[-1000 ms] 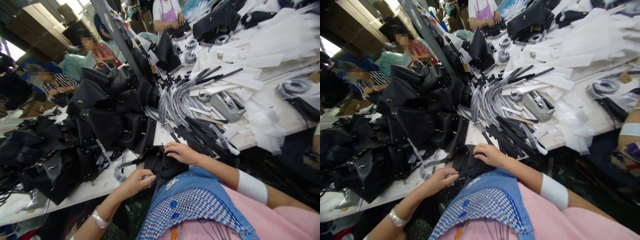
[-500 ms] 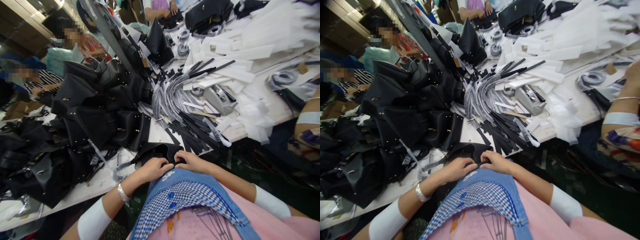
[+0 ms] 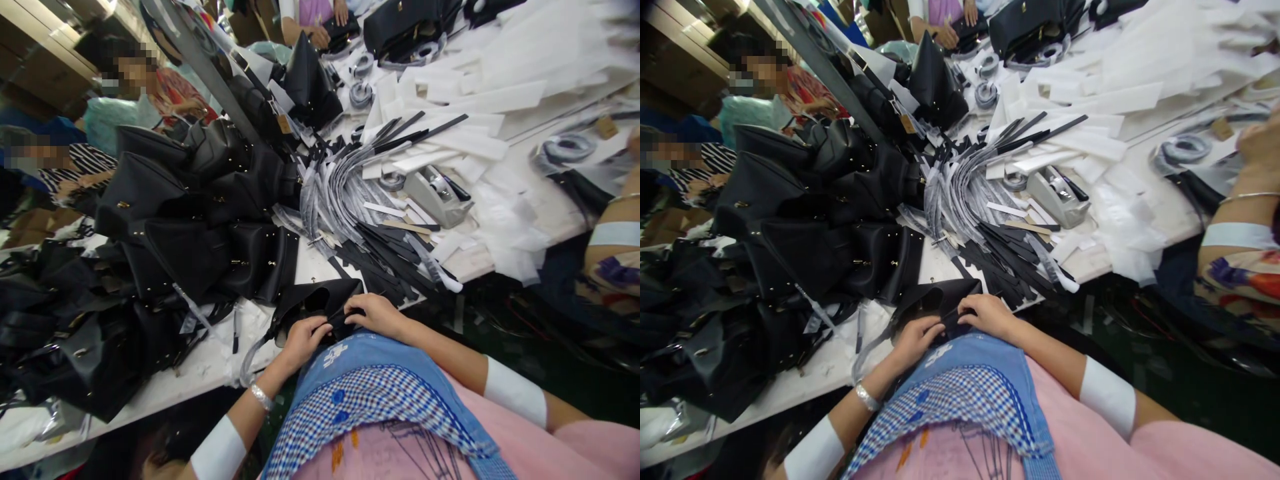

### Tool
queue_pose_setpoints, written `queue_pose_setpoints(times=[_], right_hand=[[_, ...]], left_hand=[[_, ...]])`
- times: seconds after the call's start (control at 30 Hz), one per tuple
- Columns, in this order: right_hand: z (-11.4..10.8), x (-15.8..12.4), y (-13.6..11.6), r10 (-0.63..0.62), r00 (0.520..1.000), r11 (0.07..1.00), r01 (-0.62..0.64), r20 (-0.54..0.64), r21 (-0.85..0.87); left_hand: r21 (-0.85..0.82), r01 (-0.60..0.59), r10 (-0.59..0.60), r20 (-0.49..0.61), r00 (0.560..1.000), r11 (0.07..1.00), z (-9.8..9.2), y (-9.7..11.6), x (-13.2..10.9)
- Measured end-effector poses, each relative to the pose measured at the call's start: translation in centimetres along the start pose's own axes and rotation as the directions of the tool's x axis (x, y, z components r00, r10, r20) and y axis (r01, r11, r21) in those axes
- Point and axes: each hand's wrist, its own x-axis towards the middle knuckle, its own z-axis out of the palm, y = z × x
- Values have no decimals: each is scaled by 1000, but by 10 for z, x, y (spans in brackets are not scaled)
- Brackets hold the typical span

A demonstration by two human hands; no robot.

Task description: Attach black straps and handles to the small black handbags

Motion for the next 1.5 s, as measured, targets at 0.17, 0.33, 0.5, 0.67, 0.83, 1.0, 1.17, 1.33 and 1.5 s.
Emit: queue_pose_setpoints(times=[0.17, 0.33, 0.5, 0.67, 0.83, 1.0, 1.17, 1.33, 1.5], right_hand=[[18, -5, 17, 6, 998, 1000, -5, -56, 22], [28, -8, 24, 22, 998, 984, -11, -58, 176], [24, -2, 21, 114, 993, 948, -102, -23, 301], [20, 5, 14, 194, 979, 941, -206, 69, 270], [23, 9, 11, 243, 970, 954, -240, 9, 180], [27, 12, 15, 244, 969, 931, -245, 41, 271], [24, 14, 10, 247, 967, 922, -256, 67, 290], [22, 18, 9, 288, 957, 942, -289, 27, 173], [23, 23, 12, 316, 944, 905, -331, 97, 267]], left_hand=[[-109, 135, -140, -46, 989, 985, 20, -8, 0], [32, 164, -162, -49, 986, 986, 20, -3, 6], [-67, 204, -206, -18, 978, 977, 22, -3, 14], [-276, 232, -216, 90, 972, 933, 18, -8, 13], [-287, 250, -239, 76, 968, 925, 20, -12, 13], [-222, 235, -239, 10, 971, 946, 24, -16, 17], [-266, 233, -233, 31, 972, 935, 24, -21, 19], [-353, 266, -258, 72, 964, 897, 25, -23, 20], [-368, 300, -295, 71, 953, 880, 25, -20, 20]])
